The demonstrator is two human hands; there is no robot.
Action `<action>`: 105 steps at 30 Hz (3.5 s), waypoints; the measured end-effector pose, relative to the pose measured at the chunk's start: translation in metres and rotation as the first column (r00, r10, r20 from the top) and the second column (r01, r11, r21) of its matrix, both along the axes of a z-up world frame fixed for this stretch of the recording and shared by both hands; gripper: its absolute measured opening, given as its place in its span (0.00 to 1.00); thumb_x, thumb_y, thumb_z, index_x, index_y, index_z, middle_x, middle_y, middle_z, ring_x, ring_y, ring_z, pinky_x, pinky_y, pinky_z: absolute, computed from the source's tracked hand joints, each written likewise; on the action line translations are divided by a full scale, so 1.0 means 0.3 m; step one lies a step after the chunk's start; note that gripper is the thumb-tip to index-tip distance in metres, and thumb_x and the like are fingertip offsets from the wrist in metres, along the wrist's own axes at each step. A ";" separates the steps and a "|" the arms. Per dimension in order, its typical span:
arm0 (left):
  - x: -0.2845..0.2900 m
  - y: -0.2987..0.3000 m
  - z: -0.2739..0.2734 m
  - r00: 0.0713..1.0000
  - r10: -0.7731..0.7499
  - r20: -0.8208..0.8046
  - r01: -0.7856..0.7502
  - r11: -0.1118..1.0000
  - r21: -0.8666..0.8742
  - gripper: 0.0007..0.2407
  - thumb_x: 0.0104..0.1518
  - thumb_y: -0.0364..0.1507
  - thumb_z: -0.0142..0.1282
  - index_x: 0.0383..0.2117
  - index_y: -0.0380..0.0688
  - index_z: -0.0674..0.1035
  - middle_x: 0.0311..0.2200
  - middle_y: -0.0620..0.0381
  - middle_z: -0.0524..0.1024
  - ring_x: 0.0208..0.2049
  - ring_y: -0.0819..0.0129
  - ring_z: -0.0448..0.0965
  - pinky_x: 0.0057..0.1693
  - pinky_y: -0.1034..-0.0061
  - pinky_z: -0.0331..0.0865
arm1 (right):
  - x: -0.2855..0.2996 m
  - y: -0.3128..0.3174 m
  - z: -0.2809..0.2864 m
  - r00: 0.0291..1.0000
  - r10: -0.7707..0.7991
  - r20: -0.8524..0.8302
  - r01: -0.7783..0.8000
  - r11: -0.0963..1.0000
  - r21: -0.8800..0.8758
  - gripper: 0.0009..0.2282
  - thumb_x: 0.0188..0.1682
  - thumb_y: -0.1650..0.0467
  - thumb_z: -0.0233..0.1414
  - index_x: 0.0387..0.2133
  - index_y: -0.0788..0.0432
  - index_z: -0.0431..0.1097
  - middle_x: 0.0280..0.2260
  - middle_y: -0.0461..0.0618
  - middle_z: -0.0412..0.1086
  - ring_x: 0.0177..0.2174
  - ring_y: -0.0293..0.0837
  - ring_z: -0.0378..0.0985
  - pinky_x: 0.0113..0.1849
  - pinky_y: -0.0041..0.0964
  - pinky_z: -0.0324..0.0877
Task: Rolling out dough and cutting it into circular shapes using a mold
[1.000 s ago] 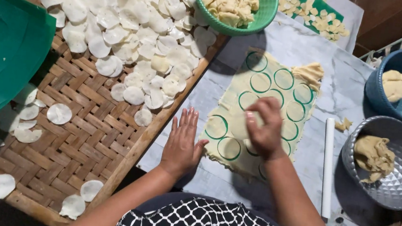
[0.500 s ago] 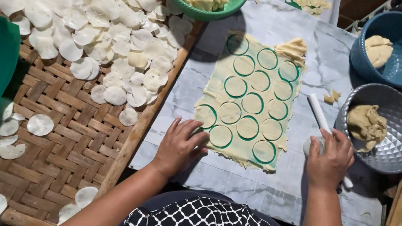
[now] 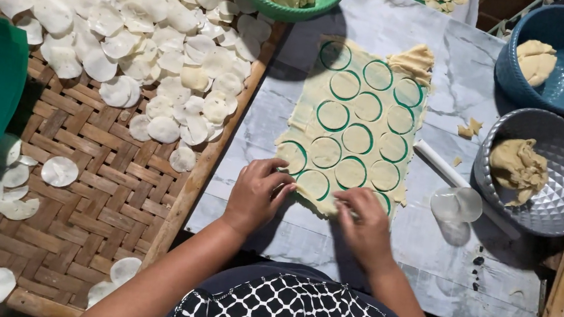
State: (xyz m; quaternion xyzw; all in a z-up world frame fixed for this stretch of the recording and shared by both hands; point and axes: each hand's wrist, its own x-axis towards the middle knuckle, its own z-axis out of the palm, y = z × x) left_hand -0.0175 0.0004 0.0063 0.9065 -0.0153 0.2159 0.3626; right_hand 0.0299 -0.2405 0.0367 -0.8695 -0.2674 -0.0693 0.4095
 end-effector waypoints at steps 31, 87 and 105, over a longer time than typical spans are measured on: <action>-0.065 0.052 0.136 0.960 0.279 0.008 -0.208 0.733 -0.647 0.05 0.64 0.18 0.51 0.42 0.32 0.77 0.41 0.43 0.78 0.46 0.58 0.80 0.53 0.65 0.75 | -0.075 -0.010 -0.007 0.983 -0.149 0.105 0.163 0.976 -0.142 0.05 0.55 0.65 0.54 0.34 0.51 0.75 0.31 0.44 0.70 0.31 0.50 0.78 0.32 0.40 0.71; -0.052 -0.096 -0.014 0.999 -0.015 -0.045 0.019 0.996 0.085 0.09 0.55 0.29 0.61 0.41 0.56 0.76 0.39 0.59 0.73 0.43 0.57 0.79 0.47 0.66 0.72 | 0.014 -0.057 -0.021 0.994 -0.097 0.051 0.109 0.923 -0.369 0.10 0.50 0.62 0.57 0.38 0.54 0.71 0.36 0.51 0.65 0.37 0.58 0.76 0.39 0.49 0.74; -0.057 -0.107 0.019 1.000 -0.010 -0.015 0.011 0.994 0.104 0.11 0.53 0.24 0.58 0.41 0.53 0.74 0.37 0.56 0.72 0.41 0.54 0.78 0.48 0.63 0.73 | -0.031 -0.280 0.061 0.900 -0.386 -0.201 0.383 0.922 -0.054 0.10 0.46 0.66 0.64 0.37 0.54 0.75 0.39 0.50 0.74 0.40 0.57 0.79 0.44 0.48 0.73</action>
